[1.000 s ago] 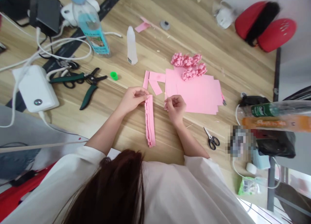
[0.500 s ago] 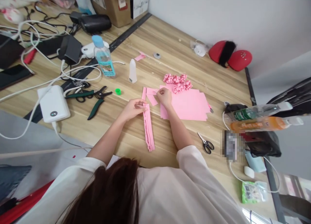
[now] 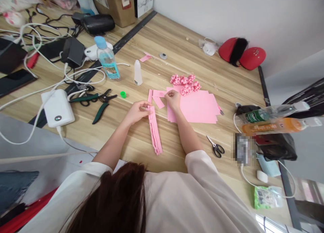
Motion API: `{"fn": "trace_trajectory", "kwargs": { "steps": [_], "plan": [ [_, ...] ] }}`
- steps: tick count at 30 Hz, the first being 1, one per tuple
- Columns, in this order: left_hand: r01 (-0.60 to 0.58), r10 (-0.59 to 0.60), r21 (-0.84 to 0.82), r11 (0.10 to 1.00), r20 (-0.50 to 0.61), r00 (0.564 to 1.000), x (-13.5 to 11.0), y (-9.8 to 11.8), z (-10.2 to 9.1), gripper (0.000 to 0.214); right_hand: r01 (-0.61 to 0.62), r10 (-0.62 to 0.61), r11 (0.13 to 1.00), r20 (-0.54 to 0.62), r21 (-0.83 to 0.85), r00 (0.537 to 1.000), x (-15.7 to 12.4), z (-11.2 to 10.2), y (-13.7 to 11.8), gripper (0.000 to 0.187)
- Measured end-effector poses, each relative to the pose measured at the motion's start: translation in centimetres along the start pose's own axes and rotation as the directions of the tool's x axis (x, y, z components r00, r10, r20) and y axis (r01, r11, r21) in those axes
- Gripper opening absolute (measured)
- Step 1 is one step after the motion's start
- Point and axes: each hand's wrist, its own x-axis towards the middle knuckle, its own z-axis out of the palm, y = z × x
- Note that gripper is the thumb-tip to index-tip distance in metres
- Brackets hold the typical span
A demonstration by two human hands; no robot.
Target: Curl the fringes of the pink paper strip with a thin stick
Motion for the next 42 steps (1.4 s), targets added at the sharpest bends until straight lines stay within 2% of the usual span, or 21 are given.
{"fn": "trace_trajectory", "kwargs": {
  "steps": [8,14,19,25,30,36,42],
  "plan": [
    [0.040,-0.043,-0.066,0.997,-0.050,0.998,0.00,0.33,0.30,0.055,0.010,-0.009,1.000,0.016,-0.017,1.000,-0.01,0.18,0.39,0.009],
    [0.049,-0.057,-0.100,0.994,-0.082,0.995,-0.03,0.42,0.28,0.055,0.006,-0.006,1.000,0.013,0.009,1.000,0.22,0.40,0.80,0.004],
    [0.054,-0.076,-0.155,0.987,-0.143,0.987,0.11,0.25,0.43,0.063,0.000,0.000,0.999,0.014,-0.034,1.000,0.30,0.68,0.76,0.013],
    [0.073,-0.098,-0.161,0.984,-0.153,0.983,0.34,-0.06,0.62,0.061,-0.006,0.006,1.000,0.013,-0.012,1.000,0.30,0.49,0.60,0.003],
    [0.070,-0.095,-0.162,0.984,-0.154,0.983,0.24,0.04,0.63,0.064,-0.002,0.002,1.000,0.002,-0.017,1.000,0.27,0.53,0.57,0.010],
    [0.082,-0.105,-0.177,0.981,-0.123,0.987,-0.18,0.42,0.63,0.063,0.011,-0.011,0.999,0.002,0.032,1.000,0.34,0.59,0.91,0.004],
    [0.106,-0.130,-0.182,0.978,-0.128,0.983,-0.11,0.36,0.64,0.060,0.017,-0.017,1.000,0.014,0.014,1.000,0.13,0.45,0.85,0.012]
  ]
}}
